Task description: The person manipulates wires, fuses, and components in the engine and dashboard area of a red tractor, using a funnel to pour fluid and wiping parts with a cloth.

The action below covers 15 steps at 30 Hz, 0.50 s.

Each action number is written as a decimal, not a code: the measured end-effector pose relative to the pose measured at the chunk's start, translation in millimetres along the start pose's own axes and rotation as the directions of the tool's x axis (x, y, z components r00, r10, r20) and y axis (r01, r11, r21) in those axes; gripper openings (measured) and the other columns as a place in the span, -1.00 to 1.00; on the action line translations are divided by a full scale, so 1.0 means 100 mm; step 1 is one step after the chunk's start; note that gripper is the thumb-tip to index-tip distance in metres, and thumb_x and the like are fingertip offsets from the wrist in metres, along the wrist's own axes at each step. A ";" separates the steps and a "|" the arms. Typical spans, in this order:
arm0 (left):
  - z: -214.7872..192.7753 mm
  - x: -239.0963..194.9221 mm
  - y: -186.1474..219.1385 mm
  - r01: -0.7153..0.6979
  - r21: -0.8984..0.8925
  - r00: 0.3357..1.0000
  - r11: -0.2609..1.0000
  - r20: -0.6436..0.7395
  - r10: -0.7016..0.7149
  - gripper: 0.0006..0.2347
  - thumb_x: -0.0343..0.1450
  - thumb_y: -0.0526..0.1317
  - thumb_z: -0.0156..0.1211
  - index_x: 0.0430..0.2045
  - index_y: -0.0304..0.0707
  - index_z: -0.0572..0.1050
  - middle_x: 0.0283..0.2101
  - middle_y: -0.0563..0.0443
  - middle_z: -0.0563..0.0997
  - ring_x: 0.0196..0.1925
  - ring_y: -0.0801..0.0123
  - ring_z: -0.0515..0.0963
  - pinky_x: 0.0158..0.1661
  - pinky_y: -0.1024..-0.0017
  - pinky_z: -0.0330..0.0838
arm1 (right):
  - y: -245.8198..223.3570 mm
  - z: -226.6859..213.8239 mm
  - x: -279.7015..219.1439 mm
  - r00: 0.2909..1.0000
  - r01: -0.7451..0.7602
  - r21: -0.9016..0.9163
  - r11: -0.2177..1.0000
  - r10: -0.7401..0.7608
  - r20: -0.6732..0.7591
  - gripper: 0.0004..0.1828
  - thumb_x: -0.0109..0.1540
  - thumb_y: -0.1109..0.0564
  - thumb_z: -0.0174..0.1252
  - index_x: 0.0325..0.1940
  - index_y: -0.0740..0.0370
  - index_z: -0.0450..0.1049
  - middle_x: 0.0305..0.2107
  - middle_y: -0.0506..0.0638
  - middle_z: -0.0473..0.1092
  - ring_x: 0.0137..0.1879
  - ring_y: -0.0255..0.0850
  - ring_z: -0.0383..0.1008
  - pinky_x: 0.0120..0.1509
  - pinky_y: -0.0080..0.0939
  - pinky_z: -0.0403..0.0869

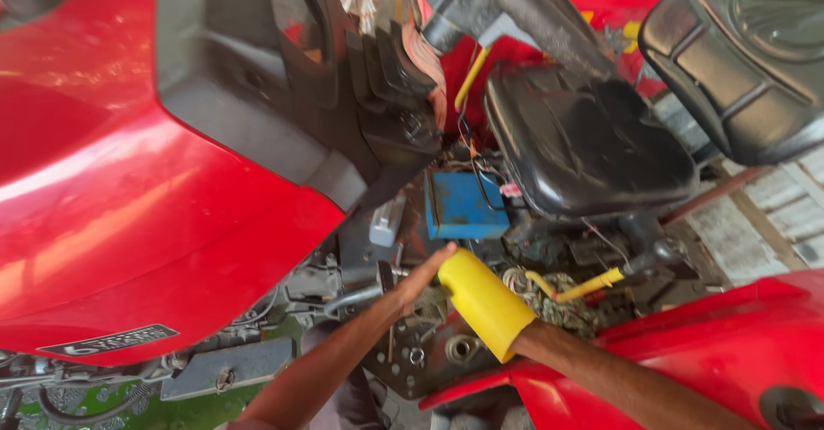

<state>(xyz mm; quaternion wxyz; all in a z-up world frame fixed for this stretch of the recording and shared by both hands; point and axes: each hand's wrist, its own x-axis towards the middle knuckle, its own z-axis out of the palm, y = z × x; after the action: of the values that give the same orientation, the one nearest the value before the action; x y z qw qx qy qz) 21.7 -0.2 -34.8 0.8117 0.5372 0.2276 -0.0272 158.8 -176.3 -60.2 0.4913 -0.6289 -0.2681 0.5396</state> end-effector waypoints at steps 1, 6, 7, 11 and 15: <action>0.02 0.02 0.01 0.024 -0.035 1.000 0.999 0.003 -0.024 -0.02 0.15 0.55 -0.03 0.40 -0.11 0.16 0.38 -0.31 0.25 0.35 -0.05 0.33 0.20 -0.01 0.34 | -0.03 0.03 -0.03 1.000 -0.006 0.012 1.000 0.006 -0.005 -0.62 0.33 0.11 0.09 0.23 0.20 0.35 -0.07 -0.05 0.44 -0.03 -0.32 0.49 0.01 -0.31 0.52; 0.13 0.10 -0.02 0.002 -0.108 1.000 0.994 0.008 -0.001 -0.14 0.25 0.49 0.03 0.12 -0.39 0.45 -0.17 -0.28 0.57 -0.28 0.17 0.64 -0.38 0.28 0.59 | -0.06 0.01 -0.05 0.990 0.140 -0.273 0.952 -0.137 0.033 -0.68 0.32 0.13 0.11 0.15 0.21 0.40 -0.18 -0.02 0.45 -0.11 -0.30 0.51 -0.06 -0.30 0.55; 0.14 0.10 -0.03 -0.011 -0.112 1.000 0.994 0.010 0.012 -0.15 0.26 0.48 0.03 0.09 -0.41 0.46 -0.23 -0.22 0.57 -0.35 0.23 0.63 -0.43 0.32 0.58 | -0.04 0.00 -0.04 0.996 0.087 -0.150 0.985 -0.089 -0.005 -0.68 0.33 0.12 0.10 0.16 0.21 0.40 -0.19 -0.02 0.45 -0.13 -0.30 0.50 -0.09 -0.30 0.53; 0.13 0.11 -0.08 -0.003 -0.123 1.000 0.992 0.015 0.005 -0.17 0.26 0.46 0.06 0.07 -0.42 0.44 -0.31 -0.16 0.56 -0.45 0.26 0.59 -0.50 0.35 0.54 | 0.05 0.04 0.06 0.998 -0.015 0.180 0.984 0.024 -0.051 -0.67 0.34 0.09 0.09 0.18 0.20 0.40 -0.19 -0.02 0.43 -0.16 -0.30 0.48 -0.13 -0.29 0.50; -0.01 0.24 -0.29 0.069 -0.036 0.997 0.997 -0.027 -0.070 -0.17 0.26 0.48 -0.02 0.09 -0.36 0.43 -0.29 -0.18 0.55 -0.38 0.24 0.60 -0.46 0.31 0.54 | 0.01 0.15 0.05 0.991 -0.092 0.052 0.994 0.096 -0.095 -0.61 0.32 0.08 0.10 0.22 0.21 0.40 -0.12 0.05 0.48 -0.12 -0.19 0.52 -0.14 -0.24 0.50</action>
<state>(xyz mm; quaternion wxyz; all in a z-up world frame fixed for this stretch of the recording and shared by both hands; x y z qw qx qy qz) 34.6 -6.5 -69.6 0.8162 0.5151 0.2579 -0.0437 146.2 -167.5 -62.0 0.4928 -0.6545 -0.2008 0.5371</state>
